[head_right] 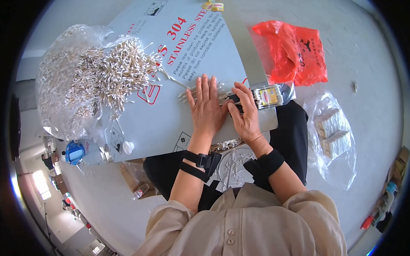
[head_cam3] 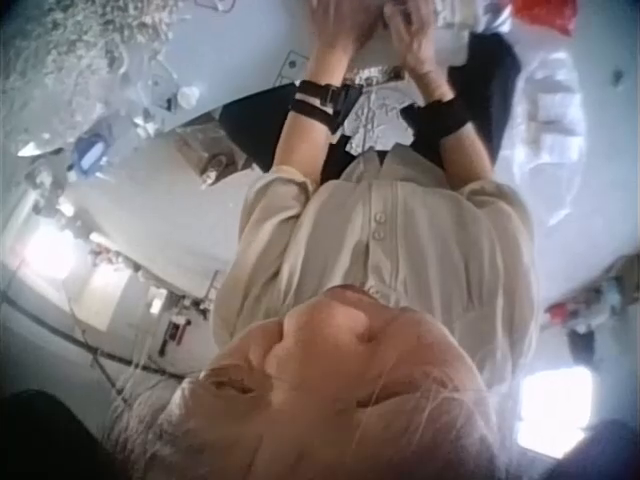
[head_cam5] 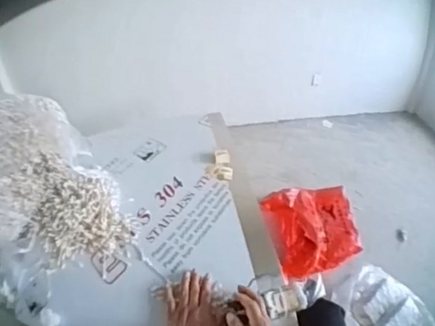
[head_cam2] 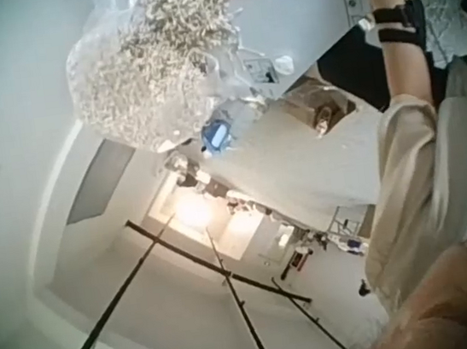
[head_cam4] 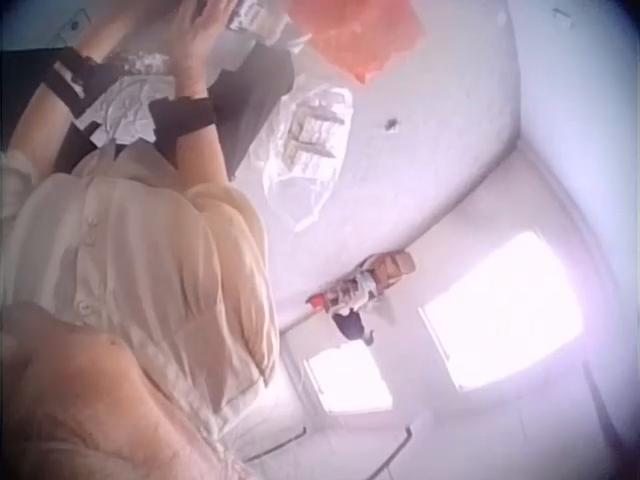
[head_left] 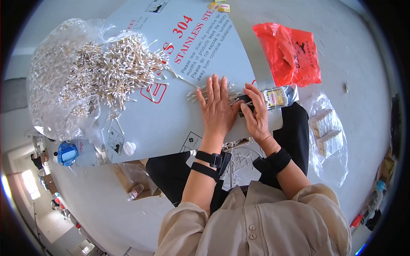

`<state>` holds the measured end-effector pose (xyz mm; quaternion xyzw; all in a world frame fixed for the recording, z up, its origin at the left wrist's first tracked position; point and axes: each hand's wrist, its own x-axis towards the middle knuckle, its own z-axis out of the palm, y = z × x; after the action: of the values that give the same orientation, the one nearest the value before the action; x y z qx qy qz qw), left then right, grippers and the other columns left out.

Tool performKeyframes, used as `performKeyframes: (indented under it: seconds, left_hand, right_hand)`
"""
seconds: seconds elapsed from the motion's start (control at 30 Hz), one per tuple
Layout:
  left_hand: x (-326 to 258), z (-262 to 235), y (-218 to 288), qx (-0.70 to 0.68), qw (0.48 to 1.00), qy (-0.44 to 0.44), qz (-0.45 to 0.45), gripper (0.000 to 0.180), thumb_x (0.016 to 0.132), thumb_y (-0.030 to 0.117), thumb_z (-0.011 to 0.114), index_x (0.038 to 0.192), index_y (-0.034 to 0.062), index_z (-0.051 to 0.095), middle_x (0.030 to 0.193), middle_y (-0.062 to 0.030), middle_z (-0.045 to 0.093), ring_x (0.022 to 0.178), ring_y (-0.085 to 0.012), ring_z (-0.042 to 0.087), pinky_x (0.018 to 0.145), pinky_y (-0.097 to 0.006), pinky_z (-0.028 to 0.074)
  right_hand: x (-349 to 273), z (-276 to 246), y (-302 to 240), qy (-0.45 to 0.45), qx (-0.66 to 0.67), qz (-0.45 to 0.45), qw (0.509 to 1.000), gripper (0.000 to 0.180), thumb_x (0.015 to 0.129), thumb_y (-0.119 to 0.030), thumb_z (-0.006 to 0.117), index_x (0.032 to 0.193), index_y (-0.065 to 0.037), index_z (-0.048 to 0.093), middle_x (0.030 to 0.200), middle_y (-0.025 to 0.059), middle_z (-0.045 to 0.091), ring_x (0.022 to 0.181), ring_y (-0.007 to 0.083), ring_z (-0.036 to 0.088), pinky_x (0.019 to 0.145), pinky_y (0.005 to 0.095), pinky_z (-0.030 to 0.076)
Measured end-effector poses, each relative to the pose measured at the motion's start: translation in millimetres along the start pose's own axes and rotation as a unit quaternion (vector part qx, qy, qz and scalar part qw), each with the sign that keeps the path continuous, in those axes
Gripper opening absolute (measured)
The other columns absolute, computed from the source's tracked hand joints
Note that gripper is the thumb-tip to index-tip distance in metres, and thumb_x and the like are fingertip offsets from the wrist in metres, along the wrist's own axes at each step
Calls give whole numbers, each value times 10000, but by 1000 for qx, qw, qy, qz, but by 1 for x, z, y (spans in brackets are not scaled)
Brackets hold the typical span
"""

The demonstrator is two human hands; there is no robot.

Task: Packaging bundles of cotton swabs into clear plastic bags.

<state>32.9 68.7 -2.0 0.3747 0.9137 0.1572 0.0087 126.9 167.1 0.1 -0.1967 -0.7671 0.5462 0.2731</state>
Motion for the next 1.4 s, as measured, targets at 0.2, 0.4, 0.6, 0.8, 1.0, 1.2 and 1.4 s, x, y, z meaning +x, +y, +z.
performKeyframes:
  seconds: [0.2,0.4,0.6,0.8,1.0,1.2,1.4]
  left_hand:
    - [-20,1,7,35,999,-17,-7,806,886,571,540,1516,135,289,1568,-232,232,1474,-395,150,1121,-679,54]
    - [1,2,-2,27,999,13,-14,769,903,543,530,1522,163,279,1575,-240,191,1475,-412,129,1128,-660,51]
    - [-24,-10,-36,-244,948,187,-83,673,995,417,464,1504,24,268,1573,-236,194,1475,-357,164,1178,-519,131]
    - [-26,8,-26,-508,812,242,-156,670,1041,429,360,1508,-30,218,1562,-212,225,1457,-283,225,1194,-424,179]
    - [-22,9,-8,-561,785,220,-141,660,1046,403,362,1503,-46,205,1561,-209,224,1456,-290,221,1192,-411,186]
    - [12,-3,-54,-547,760,298,-183,576,1031,337,457,1450,-31,311,1495,-227,320,1397,-278,317,1165,-394,226]
    - [34,11,-49,-555,771,276,-149,542,1030,331,475,1431,-11,349,1422,-203,409,1305,-248,417,1120,-377,303]
  right_hand:
    - [-6,3,-1,-5,38,39,999,428,1014,-248,501,1358,7,493,1442,163,448,1342,286,425,1102,363,329]
    - [3,8,4,8,137,56,989,420,1030,-253,485,1356,12,502,1451,144,445,1354,243,409,1099,342,335]
    - [0,12,9,77,236,69,966,426,1063,-263,398,1374,13,492,1468,120,436,1374,206,388,1136,324,321]
    - [2,27,10,68,257,73,961,424,1051,-251,439,1391,1,472,1490,142,399,1384,218,364,1141,335,293]
    - [2,37,8,66,255,73,962,424,1051,-262,442,1361,23,489,1460,138,429,1347,218,406,1103,313,316]
    - [35,24,21,91,221,71,969,458,1056,-299,426,1367,32,487,1454,118,449,1344,194,423,1132,315,325]
    - [53,41,22,33,185,67,980,464,1053,-309,440,1366,30,493,1371,84,518,1242,158,485,1065,287,376]
